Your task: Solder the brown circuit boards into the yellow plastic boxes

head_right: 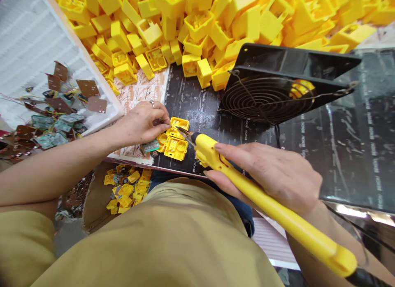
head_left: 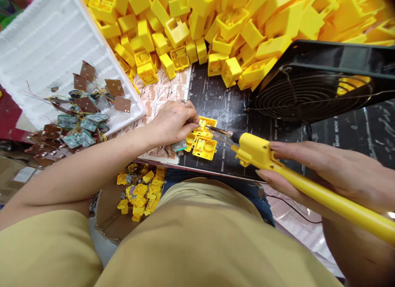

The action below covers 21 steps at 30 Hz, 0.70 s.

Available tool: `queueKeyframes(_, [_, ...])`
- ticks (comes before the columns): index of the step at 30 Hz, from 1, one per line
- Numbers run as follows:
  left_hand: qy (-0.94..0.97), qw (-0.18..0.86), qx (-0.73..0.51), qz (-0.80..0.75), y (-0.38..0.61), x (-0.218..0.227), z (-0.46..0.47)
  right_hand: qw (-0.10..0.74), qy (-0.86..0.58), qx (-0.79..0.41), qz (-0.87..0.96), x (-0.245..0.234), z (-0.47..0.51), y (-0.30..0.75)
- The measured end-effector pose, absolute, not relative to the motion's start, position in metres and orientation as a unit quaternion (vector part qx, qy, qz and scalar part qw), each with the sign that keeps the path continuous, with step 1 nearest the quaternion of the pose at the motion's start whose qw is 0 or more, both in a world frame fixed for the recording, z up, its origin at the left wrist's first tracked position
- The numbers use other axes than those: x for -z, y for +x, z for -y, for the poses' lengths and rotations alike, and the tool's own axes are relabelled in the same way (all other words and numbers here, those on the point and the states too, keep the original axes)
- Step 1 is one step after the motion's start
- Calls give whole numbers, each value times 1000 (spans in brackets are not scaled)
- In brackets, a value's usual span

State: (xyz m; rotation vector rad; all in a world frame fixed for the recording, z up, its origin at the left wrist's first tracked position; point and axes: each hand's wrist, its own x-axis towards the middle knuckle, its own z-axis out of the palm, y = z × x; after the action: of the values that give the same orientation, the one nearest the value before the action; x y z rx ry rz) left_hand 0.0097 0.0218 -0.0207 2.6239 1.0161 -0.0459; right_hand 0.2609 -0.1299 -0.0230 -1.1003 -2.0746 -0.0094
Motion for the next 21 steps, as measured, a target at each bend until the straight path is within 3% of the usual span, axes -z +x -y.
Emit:
queueKeyframes(6, [875, 286, -27, -390, 9, 24, -26, 377, -398, -20, 836, 12, 127, 259])
queueKeyframes(18, [832, 367, 20, -416, 18, 18, -32, 326, -385, -28, 863, 6, 123, 263])
queueKeyframes(21, [858, 327, 5, -395, 16, 20, -32, 337, -405, -9, 850, 11, 125, 270])
